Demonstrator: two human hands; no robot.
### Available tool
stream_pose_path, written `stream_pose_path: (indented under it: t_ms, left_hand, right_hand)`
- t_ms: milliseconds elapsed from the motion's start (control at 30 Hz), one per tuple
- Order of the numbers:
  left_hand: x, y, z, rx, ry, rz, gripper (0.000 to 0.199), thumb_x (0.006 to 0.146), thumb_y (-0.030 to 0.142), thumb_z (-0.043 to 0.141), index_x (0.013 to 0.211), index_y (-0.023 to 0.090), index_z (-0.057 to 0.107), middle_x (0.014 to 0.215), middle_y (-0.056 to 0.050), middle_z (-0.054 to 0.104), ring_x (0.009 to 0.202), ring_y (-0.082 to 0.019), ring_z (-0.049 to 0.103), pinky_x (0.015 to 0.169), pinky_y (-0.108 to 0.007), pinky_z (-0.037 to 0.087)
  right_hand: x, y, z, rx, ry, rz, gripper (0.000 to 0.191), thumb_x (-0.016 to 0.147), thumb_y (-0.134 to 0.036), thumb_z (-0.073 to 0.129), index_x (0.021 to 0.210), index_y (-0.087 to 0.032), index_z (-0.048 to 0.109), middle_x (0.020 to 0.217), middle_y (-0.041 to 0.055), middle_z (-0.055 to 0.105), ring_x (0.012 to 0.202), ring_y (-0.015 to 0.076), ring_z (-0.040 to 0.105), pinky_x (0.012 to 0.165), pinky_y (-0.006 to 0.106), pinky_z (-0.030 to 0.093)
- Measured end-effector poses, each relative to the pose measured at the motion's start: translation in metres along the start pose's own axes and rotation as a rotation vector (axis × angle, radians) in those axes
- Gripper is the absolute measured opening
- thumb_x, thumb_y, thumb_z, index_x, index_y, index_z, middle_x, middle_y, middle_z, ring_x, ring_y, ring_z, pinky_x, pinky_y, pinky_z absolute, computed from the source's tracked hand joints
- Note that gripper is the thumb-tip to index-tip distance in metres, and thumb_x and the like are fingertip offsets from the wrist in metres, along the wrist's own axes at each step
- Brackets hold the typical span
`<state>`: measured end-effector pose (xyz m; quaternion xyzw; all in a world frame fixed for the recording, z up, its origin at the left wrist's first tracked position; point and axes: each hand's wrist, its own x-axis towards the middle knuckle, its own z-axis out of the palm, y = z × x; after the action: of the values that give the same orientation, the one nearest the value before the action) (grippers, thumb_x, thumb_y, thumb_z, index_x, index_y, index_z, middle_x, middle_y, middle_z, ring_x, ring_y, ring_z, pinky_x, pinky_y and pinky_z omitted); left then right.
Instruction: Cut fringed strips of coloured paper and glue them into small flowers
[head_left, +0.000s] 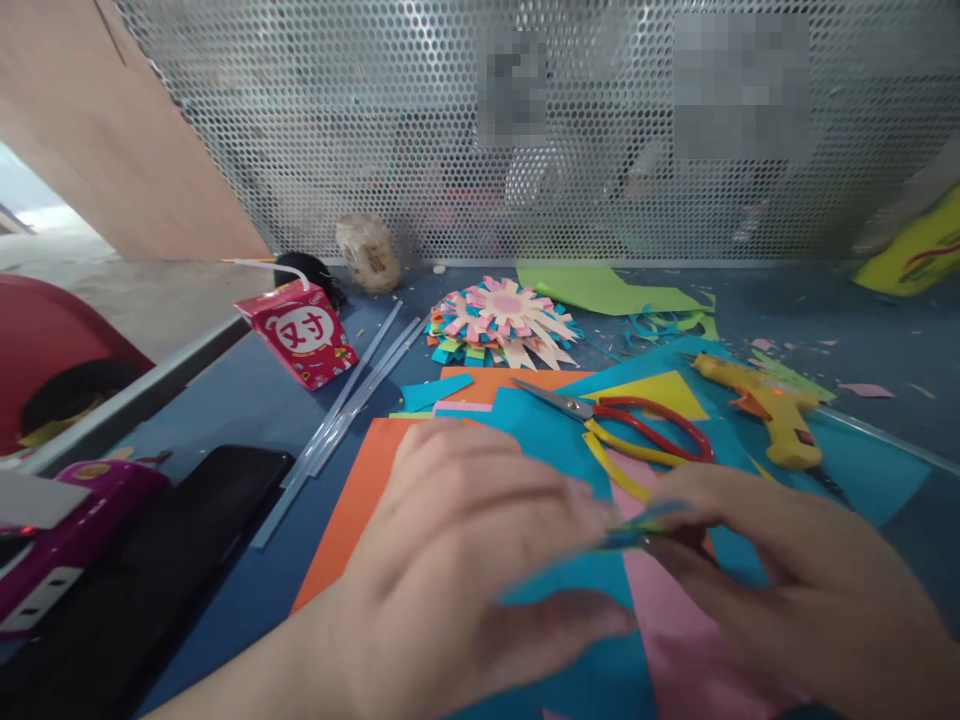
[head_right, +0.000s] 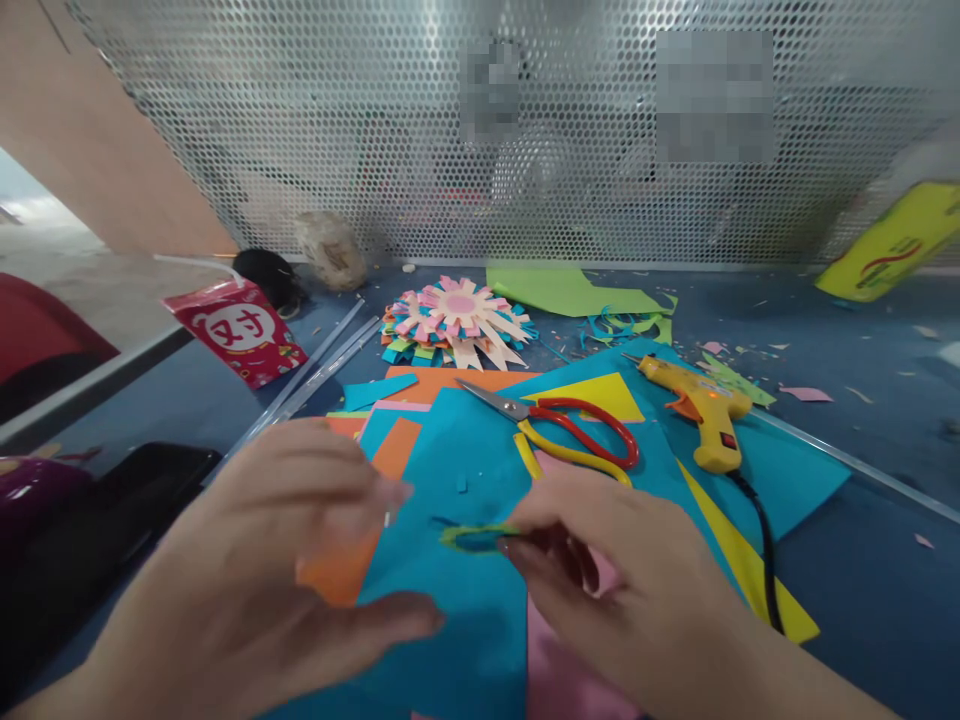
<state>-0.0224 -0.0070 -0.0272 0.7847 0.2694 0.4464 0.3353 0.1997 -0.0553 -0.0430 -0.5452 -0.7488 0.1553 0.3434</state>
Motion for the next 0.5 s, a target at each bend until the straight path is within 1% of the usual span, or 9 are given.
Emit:
stream_pose_path:
  t_ms: [33,67,100,167,233,300,367,500]
  left_hand:
    - [0.005,-0.001,0.000,0.035,0.029,0.024,0.051,0.055,0.015,0.086,0.096,0.036,0.065,0.091,0.006,0.070,0.088,-0.016,0.062,0.090,-0.028,0.042]
    - [0.009,-0.003,0.001,0.035,0.063,0.020,0.052,0.059,0.016,0.083,0.103,0.035,0.061,0.097,0.004,0.068,0.093,-0.017,0.061,0.089,-0.028,0.042]
    - [0.012,-0.006,0.002,0.005,0.098,-0.021,0.052,0.063,0.018,0.081,0.107,0.033,0.057,0.099,0.003,0.067,0.096,-0.017,0.060,0.088,-0.029,0.042]
    - [0.015,-0.011,0.006,-0.115,0.107,-0.173,0.045,0.071,0.022,0.076,0.109,0.029,0.054,0.099,0.000,0.065,0.097,-0.017,0.059,0.085,-0.029,0.043]
    - [0.017,-0.014,0.010,-0.262,0.074,-0.352,0.035,0.077,0.027,0.070,0.107,0.025,0.053,0.097,-0.002,0.066,0.094,-0.017,0.060,0.081,-0.029,0.044]
    - [0.019,-0.016,0.012,-0.368,0.042,-0.474,0.032,0.079,0.028,0.067,0.107,0.022,0.053,0.095,-0.003,0.068,0.091,-0.018,0.061,0.077,-0.029,0.045]
    - [0.020,-0.015,0.015,-0.409,0.011,-0.515,0.036,0.077,0.028,0.069,0.109,0.021,0.053,0.091,-0.003,0.069,0.089,-0.018,0.063,0.073,-0.029,0.045]
    - [0.018,-0.012,0.023,-0.372,-0.054,-0.494,0.039,0.075,0.028,0.072,0.110,0.023,0.056,0.083,0.001,0.070,0.083,-0.015,0.063,0.071,-0.028,0.042]
  right_hand:
    - [0.002,-0.001,0.000,0.064,-0.049,0.032,0.014,0.084,-0.027,0.053,0.071,-0.025,0.056,0.057,-0.0054,0.056,0.050,0.0113,0.054,0.044,0.019,0.045]
    - [0.004,-0.001,0.001,0.129,-0.088,0.073,0.015,0.084,-0.026,0.053,0.069,-0.024,0.053,0.056,-0.0053,0.054,0.048,0.0110,0.051,0.042,0.019,0.044]
    - [0.005,-0.001,0.003,0.190,-0.111,0.112,0.016,0.084,-0.027,0.053,0.069,-0.024,0.051,0.057,-0.0049,0.052,0.048,0.0113,0.049,0.042,0.020,0.043]
    - [0.007,0.001,0.007,0.270,-0.125,0.171,0.017,0.082,-0.028,0.054,0.067,-0.023,0.050,0.058,-0.0040,0.050,0.051,0.0119,0.049,0.044,0.021,0.043]
    - [0.008,0.001,0.010,0.314,-0.164,0.205,0.017,0.080,-0.027,0.054,0.064,-0.022,0.049,0.058,-0.0044,0.048,0.053,0.0116,0.047,0.045,0.022,0.042]
    - [0.009,0.000,0.010,0.336,-0.207,0.214,0.017,0.080,-0.025,0.053,0.064,-0.022,0.048,0.057,-0.0054,0.046,0.051,0.0106,0.044,0.045,0.021,0.041]
    - [0.009,-0.002,0.010,0.332,-0.221,0.203,0.017,0.080,-0.023,0.054,0.065,-0.022,0.047,0.058,-0.0056,0.045,0.052,0.0100,0.043,0.046,0.020,0.039]
    - [0.008,-0.004,0.009,0.338,-0.230,0.199,0.016,0.081,-0.023,0.053,0.065,-0.022,0.048,0.057,-0.0053,0.047,0.051,0.0097,0.046,0.045,0.019,0.039]
